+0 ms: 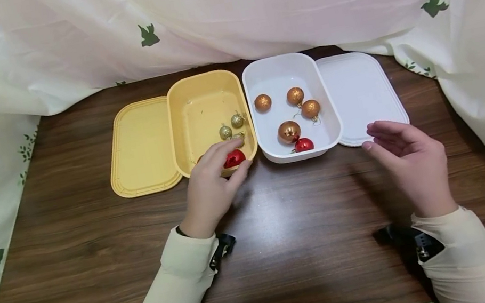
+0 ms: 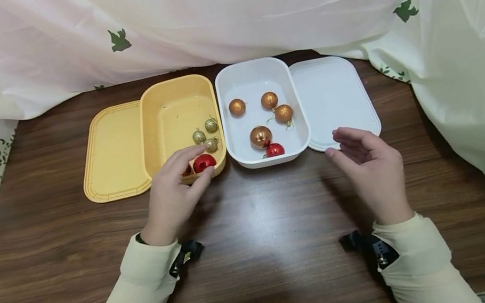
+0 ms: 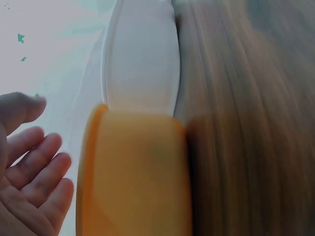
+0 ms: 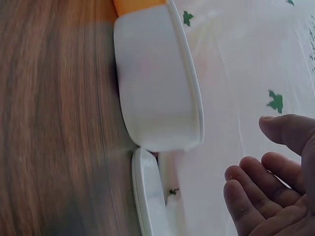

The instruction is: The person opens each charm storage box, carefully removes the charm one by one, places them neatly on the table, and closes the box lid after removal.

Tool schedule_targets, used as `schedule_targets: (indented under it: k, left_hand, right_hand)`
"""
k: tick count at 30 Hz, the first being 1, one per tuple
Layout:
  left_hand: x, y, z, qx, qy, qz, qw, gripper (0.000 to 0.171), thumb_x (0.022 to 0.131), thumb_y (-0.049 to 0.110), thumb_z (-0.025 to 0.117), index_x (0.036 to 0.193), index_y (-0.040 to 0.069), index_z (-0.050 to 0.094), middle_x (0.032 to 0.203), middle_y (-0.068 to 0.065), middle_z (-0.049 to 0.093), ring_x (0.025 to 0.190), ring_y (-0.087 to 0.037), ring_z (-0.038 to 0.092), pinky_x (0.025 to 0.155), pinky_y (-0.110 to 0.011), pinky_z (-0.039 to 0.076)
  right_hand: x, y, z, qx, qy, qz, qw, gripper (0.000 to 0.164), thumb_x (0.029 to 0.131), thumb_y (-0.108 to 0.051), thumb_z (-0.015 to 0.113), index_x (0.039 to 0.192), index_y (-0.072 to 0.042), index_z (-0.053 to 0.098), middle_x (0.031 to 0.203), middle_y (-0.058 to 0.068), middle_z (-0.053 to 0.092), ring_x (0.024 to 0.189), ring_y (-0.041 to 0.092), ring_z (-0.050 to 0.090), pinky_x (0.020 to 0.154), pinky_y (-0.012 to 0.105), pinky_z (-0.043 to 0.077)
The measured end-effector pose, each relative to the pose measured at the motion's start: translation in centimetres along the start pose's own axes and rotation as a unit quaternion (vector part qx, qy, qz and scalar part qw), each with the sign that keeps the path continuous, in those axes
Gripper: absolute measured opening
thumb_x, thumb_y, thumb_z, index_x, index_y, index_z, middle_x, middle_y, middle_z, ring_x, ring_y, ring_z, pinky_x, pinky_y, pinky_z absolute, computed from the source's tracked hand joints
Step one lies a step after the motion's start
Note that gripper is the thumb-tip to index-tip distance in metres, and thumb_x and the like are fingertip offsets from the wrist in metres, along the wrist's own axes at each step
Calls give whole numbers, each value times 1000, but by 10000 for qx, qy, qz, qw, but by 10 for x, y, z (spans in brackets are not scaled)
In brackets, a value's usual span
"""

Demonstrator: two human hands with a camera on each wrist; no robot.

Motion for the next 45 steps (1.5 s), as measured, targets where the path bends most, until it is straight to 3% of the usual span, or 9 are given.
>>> schedule_targets:
  k: [5, 15, 24, 30, 38, 45]
  left_hand:
    - [-6, -9, -13, -206, 606, -125, 9979, 36, 81, 8, 71, 115, 3, 63, 115, -8, 63, 109, -20, 58, 95, -28, 46]
    - [-13, -34, -37, -56, 1290, -788, 9885, 37, 81, 7, 70, 117, 5, 64, 116, -7, 63, 111, -19, 57, 97, -32, 45]
    - [-17, -52, -48, -9, 1339, -1471, 9800, 36, 84, 10, 67, 120, 8, 63, 119, -4, 62, 113, -15, 55, 95, -30, 46]
    - [-20, -63, -50, -142, 1296, -1764, 9756, 33, 86, 5, 64, 119, 8, 63, 119, -4, 62, 113, -12, 54, 94, -28, 47]
    - [-25, -70, -49, -186, 1057, -2393, 9650, 37, 88, 8, 62, 125, 7, 59, 125, -4, 58, 116, -9, 52, 92, -26, 48]
    - [-25, -74, -48, -284, 955, -2700, 9577, 39, 87, 7, 62, 127, 6, 57, 124, -9, 59, 112, -16, 56, 91, -29, 49]
  right_hand:
    - [-2, -7, 10, -106, -173, -99, 9997, 38, 74, 0, 76, 110, -5, 67, 106, 9, 67, 92, 10, 65, 82, 18, 51]
    - [-2, -28, 36, -164, -743, -490, 9959, 41, 72, -1, 78, 110, -8, 67, 107, 6, 67, 95, 12, 64, 83, 19, 51]
    - [-5, -63, 55, -182, -1067, -790, 9910, 34, 74, 0, 76, 107, 2, 66, 106, 10, 66, 94, 5, 62, 85, 22, 51]
    - [1, -50, 71, -256, -1207, -1018, 9871, 34, 74, -3, 77, 107, -2, 67, 106, 6, 67, 94, 1, 61, 84, 19, 51]
    - [8, -48, 93, -254, -1366, -1374, 9807, 33, 75, -6, 77, 107, -8, 69, 104, 4, 67, 87, 0, 60, 75, 13, 51]
    - [10, -55, 108, -337, -1635, -1407, 9759, 31, 78, -17, 76, 107, -12, 68, 105, -2, 66, 96, 10, 61, 81, 28, 53]
Point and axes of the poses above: each hand's wrist, its own x-axis towards the middle knuckle, its own z-axis out of the palm, y = z × x, the point moved 3 cm from there along x, towards the middle knuckle
